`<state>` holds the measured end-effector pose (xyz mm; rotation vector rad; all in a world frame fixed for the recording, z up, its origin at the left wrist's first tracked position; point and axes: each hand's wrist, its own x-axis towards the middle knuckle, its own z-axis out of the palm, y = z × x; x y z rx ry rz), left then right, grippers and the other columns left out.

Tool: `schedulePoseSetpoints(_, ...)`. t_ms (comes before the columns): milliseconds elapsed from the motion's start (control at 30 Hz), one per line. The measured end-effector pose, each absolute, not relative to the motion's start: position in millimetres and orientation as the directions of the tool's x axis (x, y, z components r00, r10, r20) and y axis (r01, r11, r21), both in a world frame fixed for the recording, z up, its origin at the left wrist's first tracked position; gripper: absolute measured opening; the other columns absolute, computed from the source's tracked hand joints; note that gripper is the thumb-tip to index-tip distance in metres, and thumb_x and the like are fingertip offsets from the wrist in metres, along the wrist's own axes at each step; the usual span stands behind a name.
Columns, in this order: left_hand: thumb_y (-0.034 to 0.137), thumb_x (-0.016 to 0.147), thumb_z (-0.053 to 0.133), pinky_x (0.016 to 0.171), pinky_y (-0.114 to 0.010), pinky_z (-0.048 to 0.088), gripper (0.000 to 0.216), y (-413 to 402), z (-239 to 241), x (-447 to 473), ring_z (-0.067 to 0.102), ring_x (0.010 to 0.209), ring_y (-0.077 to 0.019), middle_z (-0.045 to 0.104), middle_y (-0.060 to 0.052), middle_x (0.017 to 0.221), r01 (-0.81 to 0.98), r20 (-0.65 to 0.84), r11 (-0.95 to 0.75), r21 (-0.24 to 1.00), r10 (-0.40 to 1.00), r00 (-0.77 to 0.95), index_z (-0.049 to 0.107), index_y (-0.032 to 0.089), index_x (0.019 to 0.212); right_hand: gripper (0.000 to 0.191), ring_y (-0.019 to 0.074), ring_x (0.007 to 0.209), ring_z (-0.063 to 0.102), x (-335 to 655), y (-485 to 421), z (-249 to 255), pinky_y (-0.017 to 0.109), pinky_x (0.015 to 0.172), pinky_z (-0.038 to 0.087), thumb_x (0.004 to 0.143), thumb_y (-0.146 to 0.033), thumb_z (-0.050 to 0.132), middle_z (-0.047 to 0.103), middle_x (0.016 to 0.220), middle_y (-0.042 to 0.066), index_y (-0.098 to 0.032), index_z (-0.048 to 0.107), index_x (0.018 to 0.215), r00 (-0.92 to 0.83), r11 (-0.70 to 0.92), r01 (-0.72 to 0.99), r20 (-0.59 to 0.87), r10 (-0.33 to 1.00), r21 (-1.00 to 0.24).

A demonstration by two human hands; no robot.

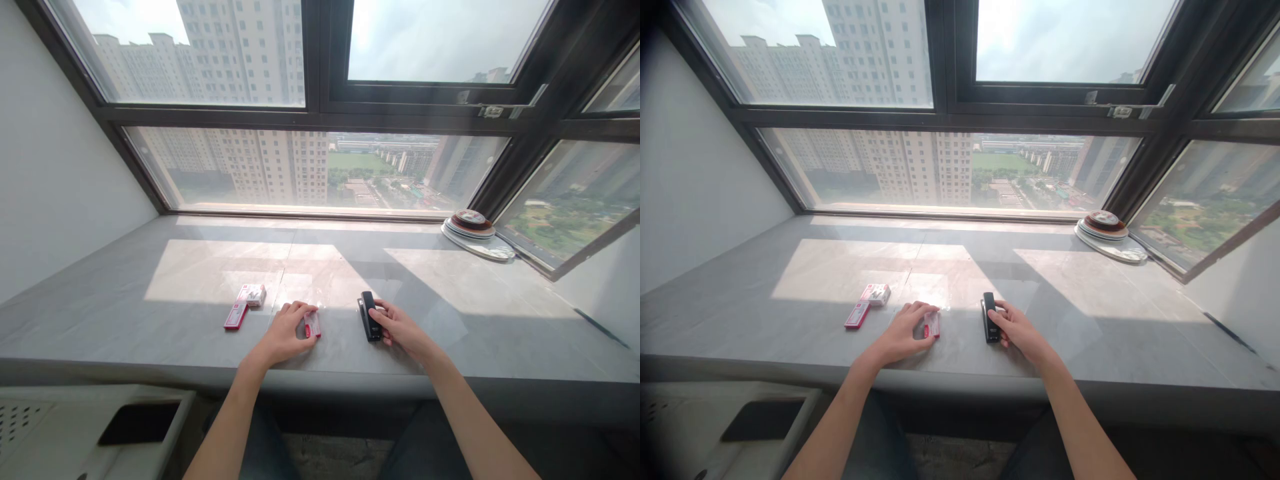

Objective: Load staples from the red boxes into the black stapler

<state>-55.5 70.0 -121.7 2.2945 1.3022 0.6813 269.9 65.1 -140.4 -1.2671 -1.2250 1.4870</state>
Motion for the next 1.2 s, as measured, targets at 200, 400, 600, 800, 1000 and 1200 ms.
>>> schedulePoseSetpoints(200,0.034,0.076,0.078,0.109,-0.044,0.041,0.078,67.2,-125.1,-21.7,0.054,0.119,-0.0285,0.064,-0.002,0.129,0.58,0.204,-0.465,0.669,0.865,0.458,0.049,0.035,0.148,0.063,0.0097,0.049,0.039,239.9,56.5,-144.8,0.023,0.041,0.043,0.087,-0.061,0.073,0.044,0.067,-0.007,-0.025,0.057,0.137,-0.174,-0.137,-0.076,-0.122,0.977,-0.988)
schedulePoseSetpoints(400,0.029,0.074,0.081,0.108,-0.045,0.042,0.08,67.8,-129.3,2.3,0.055,0.117,-0.0283,0.064,-0.003,0.129,0.541,0.214,-0.468,0.699,0.859,0.466,0.05,0.035,0.148,0.066,0.0103,0.043,0.042,218.4,55.6,-151.5,0.023,0.041,0.044,0.089,-0.063,0.07,0.043,0.059,-0.009,-0.023,0.053,0.139,-0.134,-0.093,-0.054,-0.085,0.987,-0.994)
schedulePoseSetpoints(600,0.048,0.093,0.064,0.113,-0.045,0.038,0.046,60.1,-121.7,-37.9,0.046,0.133,-0.0288,0.056,-0.004,0.14,0.68,0.322,-0.392,0.62,0.917,0.235,0.057,0.035,0.136,0.073,0.0096,0.045,0.036,214.3,49.3,-153.3,0.019,0.035,0.037,0.091,-0.066,0.064,0.039,0.062,-0.01,-0.025,0.043,0.147,0.07,-0.09,-0.126,-0.099,0.993,-0.988)
schedulePoseSetpoints(800,0.057,0.092,0.055,0.101,-0.058,0.04,0.063,59.3,-144.7,-133.1,0.045,0.124,-0.0432,0.049,-0.019,0.135,0.823,0.315,0.413,0.39,0.78,-0.541,0.049,0.022,0.144,0.078,0.0089,0.041,0.032,212.3,43.7,-157.1,0.021,0.033,0.034,0.09,-0.066,0.065,0.037,0.063,-0.011,-0.026,0.039,0.152,0.104,-0.062,-0.001,-0.062,0.993,-0.998)
schedulePoseSetpoints(1000,0.054,0.094,0.051,0.091,-0.045,0.044,0.056,50.0,-148.6,-142.8,0.055,0.11,-0.0344,0.059,-0.011,0.116,0.952,0.192,0.158,0.264,0.958,-0.213,0.052,0.031,0.145,0.075,0.0099,0.039,0.039,212.0,42.4,-153.7,0.023,0.035,0.037,0.09,-0.064,0.067,0.04,0.063,-0.01,-0.025,0.044,0.149,0.073,-0.023,0.151,-0.012,0.997,-0.988)
schedulePoseSetpoints(1200,0.056,0.084,0.068,0.095,-0.042,0.046,0.059,38.8,-137.1,-111.3,0.059,0.112,-0.0306,0.062,-0.007,0.117,0.861,0.127,-0.195,0.471,0.98,0.153,0.058,0.031,0.137,0.066,0.0097,0.04,0.04,212.8,41.3,-153.8,0.023,0.035,0.037,0.091,-0.064,0.065,0.04,0.067,-0.009,-0.025,0.051,0.143,0.03,-0.015,0.2,-0.009,0.999,-0.98)
